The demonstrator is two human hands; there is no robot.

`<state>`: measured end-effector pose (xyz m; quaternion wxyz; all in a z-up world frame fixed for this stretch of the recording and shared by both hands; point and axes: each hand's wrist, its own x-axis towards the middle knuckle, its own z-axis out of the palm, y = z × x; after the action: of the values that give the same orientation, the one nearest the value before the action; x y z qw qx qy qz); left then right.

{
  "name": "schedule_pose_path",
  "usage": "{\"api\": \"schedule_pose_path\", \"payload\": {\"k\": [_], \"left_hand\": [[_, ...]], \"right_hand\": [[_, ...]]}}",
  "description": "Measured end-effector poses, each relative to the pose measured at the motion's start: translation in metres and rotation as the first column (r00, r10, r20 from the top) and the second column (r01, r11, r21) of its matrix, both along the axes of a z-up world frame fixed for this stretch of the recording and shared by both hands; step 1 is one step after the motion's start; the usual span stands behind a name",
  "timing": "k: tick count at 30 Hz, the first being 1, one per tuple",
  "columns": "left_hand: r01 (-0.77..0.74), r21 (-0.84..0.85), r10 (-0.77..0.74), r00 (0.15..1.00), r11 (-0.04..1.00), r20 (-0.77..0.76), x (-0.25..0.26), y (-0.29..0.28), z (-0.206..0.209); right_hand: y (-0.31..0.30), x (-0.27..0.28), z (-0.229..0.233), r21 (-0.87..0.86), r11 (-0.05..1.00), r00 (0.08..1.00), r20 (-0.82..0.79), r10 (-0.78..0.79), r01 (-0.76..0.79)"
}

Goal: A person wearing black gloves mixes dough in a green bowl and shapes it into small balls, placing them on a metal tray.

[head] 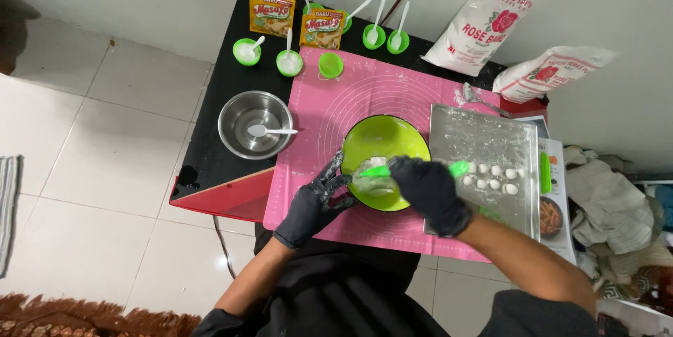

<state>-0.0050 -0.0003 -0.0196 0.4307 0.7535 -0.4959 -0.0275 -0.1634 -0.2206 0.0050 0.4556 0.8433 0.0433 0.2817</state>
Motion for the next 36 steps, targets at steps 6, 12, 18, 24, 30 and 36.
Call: {"api": "schedule_pose_path", "payload": {"k": [6, 12, 18, 24, 30, 36], "left_hand": [[0.002, 0.017, -0.001, 1.0, 1.0, -0.023, 0.001, 0.002, -0.004], [0.019, 0.024, -0.018, 0.999, 1.0, -0.048, 0.004, 0.001, -0.001], [0.036, 0.022, -0.034, 0.996, 0.999, -0.08, 0.006, 0.002, 0.001], [0.011, 0.011, -0.01, 0.998, 1.0, -0.067, 0.004, 0.001, -0.008], [0.046, 0.024, -0.043, 0.994, 0.999, -0.096, 0.006, 0.004, -0.003], [0.014, -0.007, -0.014, 1.0, 1.0, -0.028, 0.004, 0.0, 0.003]], "right_hand": [[-0.003, 0.011, 0.091, 0.414, 0.843, 0.933, -0.255, -0.256, 0.344], [0.003, -0.014, -0.001, 0.006, 0.993, 0.984, 0.134, -0.116, 0.117], [0.061, 0.006, 0.018, -0.001, 0.965, 0.938, -0.236, -0.255, 0.262], [-0.008, 0.047, 0.103, 0.582, 0.16, 0.603, -0.761, -0.238, 0.798], [0.009, 0.004, 0.11, 0.515, 0.478, 0.687, -0.652, -0.32, 0.712], [0.032, -0.037, 0.023, 0.176, 0.983, 0.996, -0.078, -0.03, 0.043]]}}
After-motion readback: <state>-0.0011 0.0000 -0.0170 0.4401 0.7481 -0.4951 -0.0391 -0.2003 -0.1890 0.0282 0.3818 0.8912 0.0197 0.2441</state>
